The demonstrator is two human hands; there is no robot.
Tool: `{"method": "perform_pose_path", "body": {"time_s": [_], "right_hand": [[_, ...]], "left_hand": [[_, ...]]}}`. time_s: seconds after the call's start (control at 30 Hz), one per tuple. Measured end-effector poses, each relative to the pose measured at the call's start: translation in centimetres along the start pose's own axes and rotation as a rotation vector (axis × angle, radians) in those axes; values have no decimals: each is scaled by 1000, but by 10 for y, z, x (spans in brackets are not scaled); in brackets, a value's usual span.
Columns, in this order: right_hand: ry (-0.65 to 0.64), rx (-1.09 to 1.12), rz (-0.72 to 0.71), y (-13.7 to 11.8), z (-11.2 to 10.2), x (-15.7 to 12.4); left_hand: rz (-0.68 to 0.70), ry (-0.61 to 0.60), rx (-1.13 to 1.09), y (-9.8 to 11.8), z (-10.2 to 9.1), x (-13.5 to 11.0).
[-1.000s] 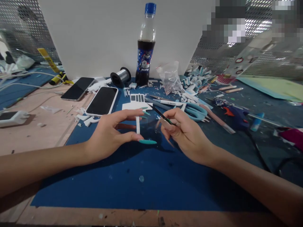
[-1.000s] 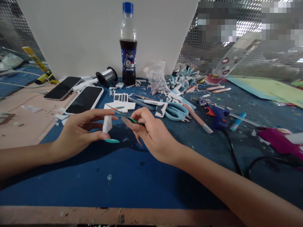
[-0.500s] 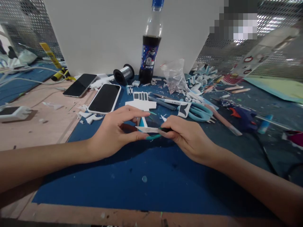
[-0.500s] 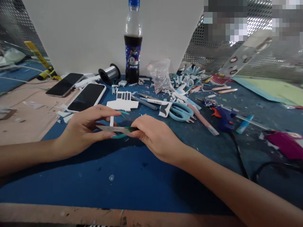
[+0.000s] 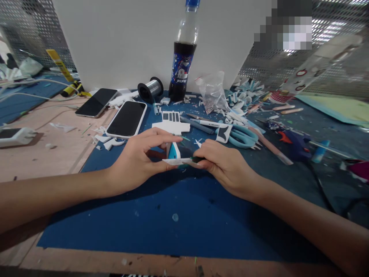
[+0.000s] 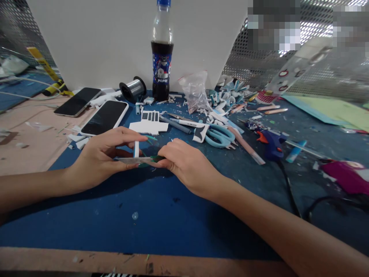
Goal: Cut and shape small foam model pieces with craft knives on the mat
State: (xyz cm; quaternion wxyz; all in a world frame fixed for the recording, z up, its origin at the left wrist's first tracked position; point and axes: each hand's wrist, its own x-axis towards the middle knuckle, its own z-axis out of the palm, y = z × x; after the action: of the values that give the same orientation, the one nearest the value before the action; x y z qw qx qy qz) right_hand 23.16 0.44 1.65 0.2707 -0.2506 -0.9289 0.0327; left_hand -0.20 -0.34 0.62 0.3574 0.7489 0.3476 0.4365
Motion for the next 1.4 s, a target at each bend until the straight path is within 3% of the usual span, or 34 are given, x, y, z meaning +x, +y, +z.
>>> {"method": "perform_pose_path", "body": {"time_s": [0.6, 0.9, 1.2, 1.4], "right_hand": [[-28, 61, 17, -3, 2, 0], [-18, 73, 3, -1, 1, 1], [-41, 126, 28, 0, 4, 0], [-11, 162, 16, 0, 1, 0]], "left_hand": [[60, -28, 122, -3, 2, 0], [57, -42, 63, 0, 2, -1], [219, -145, 245, -3, -3, -2], [142, -99, 192, -3, -1, -2]]}}
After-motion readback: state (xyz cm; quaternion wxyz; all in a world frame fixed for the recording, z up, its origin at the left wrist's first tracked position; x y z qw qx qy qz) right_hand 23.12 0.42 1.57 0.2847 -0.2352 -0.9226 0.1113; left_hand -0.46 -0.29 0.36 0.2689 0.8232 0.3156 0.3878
